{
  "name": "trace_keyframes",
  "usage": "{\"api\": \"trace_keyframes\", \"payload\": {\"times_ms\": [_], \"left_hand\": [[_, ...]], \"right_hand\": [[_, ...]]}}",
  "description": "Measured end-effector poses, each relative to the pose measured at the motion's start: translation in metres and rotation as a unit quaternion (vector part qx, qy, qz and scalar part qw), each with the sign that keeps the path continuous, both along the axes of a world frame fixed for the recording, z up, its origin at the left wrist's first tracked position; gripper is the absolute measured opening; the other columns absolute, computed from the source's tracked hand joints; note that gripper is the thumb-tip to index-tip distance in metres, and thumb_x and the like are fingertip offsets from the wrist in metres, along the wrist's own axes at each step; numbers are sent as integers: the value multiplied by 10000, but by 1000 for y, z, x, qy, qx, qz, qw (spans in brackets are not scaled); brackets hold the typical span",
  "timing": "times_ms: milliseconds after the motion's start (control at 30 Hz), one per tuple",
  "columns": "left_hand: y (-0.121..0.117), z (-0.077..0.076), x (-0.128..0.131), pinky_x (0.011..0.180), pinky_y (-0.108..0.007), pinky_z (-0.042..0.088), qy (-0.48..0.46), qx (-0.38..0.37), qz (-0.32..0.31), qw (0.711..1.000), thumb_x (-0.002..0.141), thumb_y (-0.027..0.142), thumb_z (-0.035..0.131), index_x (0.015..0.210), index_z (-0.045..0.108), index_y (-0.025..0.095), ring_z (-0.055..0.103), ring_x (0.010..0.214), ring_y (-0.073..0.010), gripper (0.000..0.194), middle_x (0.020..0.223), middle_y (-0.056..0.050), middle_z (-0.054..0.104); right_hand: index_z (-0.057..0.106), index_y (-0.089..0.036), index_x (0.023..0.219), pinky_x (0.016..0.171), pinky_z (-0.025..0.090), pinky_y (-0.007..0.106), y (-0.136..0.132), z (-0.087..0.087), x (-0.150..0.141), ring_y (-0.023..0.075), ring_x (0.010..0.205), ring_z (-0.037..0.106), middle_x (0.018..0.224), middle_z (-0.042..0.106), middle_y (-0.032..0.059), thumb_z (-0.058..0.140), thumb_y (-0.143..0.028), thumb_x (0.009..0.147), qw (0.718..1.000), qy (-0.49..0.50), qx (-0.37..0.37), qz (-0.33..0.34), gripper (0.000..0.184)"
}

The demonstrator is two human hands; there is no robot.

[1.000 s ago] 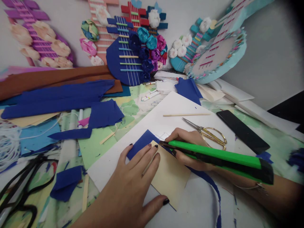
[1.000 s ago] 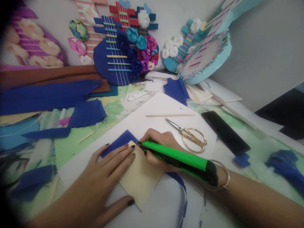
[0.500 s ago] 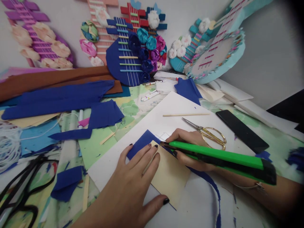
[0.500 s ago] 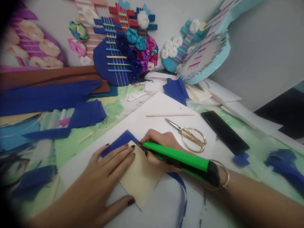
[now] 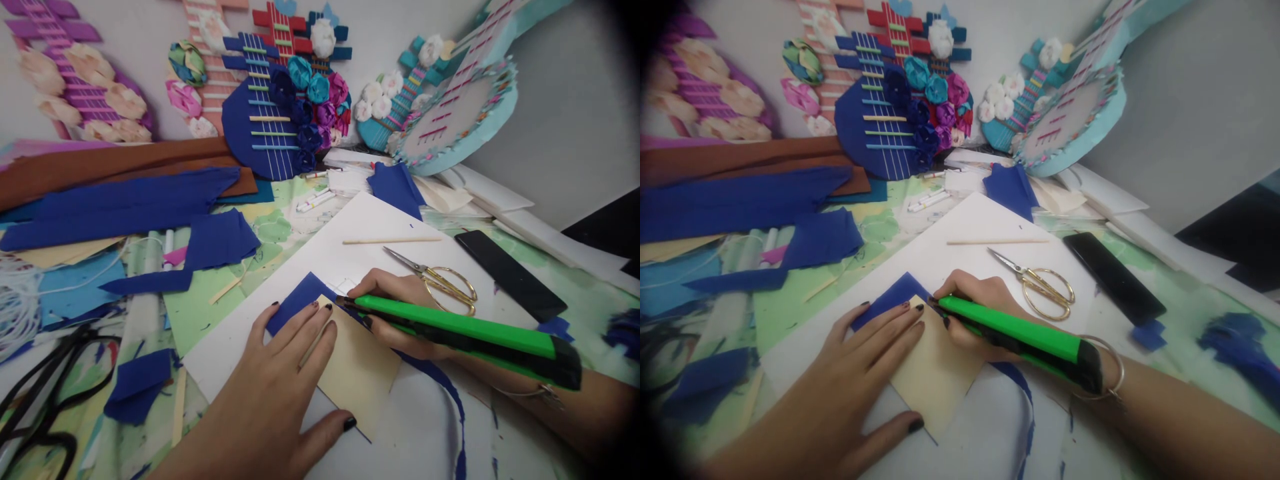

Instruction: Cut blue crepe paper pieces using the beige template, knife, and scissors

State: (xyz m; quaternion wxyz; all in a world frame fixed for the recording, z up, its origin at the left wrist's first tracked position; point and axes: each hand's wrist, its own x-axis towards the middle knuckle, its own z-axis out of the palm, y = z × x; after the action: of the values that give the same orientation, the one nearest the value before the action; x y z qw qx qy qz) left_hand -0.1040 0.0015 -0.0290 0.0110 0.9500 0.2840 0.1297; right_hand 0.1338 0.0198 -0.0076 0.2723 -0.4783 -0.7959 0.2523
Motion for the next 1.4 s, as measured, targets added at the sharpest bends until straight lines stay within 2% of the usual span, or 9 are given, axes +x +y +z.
{"api": "trace_keyframes", "payload": {"times_ms": [367, 667, 833, 1000, 1200, 1400], "left_hand": [[0, 1, 1, 1066, -579, 252, 3, -3, 0, 1000, 882, 500, 531, 1414, 401, 102, 420, 1330, -343, 677, 1447, -163, 478], [0, 0, -1, 1078, -571, 226, 8, -1, 1, 1000, 887, 517, 516, 1430, 383, 112, 402, 1342, -331, 690, 1463, -152, 460], [0, 0, 0, 1065, -576, 231, 17, -1, 1, 1000, 895, 514, 502, 1430, 378, 109, 385, 1354, -329, 682, 1472, -144, 451], [0, 1, 1, 1063, -589, 243, 10, -12, 3, 1000, 890, 508, 512, 1427, 377, 105, 394, 1347, -340, 685, 1463, -155, 460], [0, 1, 1, 1072, -590, 225, 6, -25, 3, 1000, 902, 519, 497, 1439, 357, 124, 389, 1354, -335, 682, 1466, -155, 456], [-1, 2, 0, 1085, -584, 189, 12, -48, 8, 999, 916, 515, 473, 1487, 286, 172, 353, 1380, -320, 691, 1510, -116, 401]], "right_hand": [[584, -207, 907, 473, 324, 218, -1, 0, 0, 103, 454, 489, 579, 614, -50, 512, -143, 673, 1000, -7, 5, -8, 253], [587, -201, 924, 499, 361, 212, 2, -4, 4, 105, 507, 533, 636, 638, -38, 510, -167, 680, 1000, 11, 8, 17, 259], [592, -193, 905, 503, 354, 218, -1, -2, 3, 105, 500, 522, 616, 621, -41, 497, -150, 670, 1000, 12, 9, -6, 258], [588, -195, 943, 526, 370, 215, -1, -1, 4, 105, 541, 531, 662, 623, -38, 517, -151, 689, 999, 9, -2, 32, 268], [589, -196, 927, 505, 339, 200, 0, -5, 8, 87, 523, 509, 642, 600, -52, 509, -124, 679, 999, 15, 29, 27, 270], [591, -187, 931, 509, 354, 198, 0, -2, 7, 91, 523, 529, 664, 621, -39, 516, -192, 717, 998, 18, 38, 38, 227]]}}
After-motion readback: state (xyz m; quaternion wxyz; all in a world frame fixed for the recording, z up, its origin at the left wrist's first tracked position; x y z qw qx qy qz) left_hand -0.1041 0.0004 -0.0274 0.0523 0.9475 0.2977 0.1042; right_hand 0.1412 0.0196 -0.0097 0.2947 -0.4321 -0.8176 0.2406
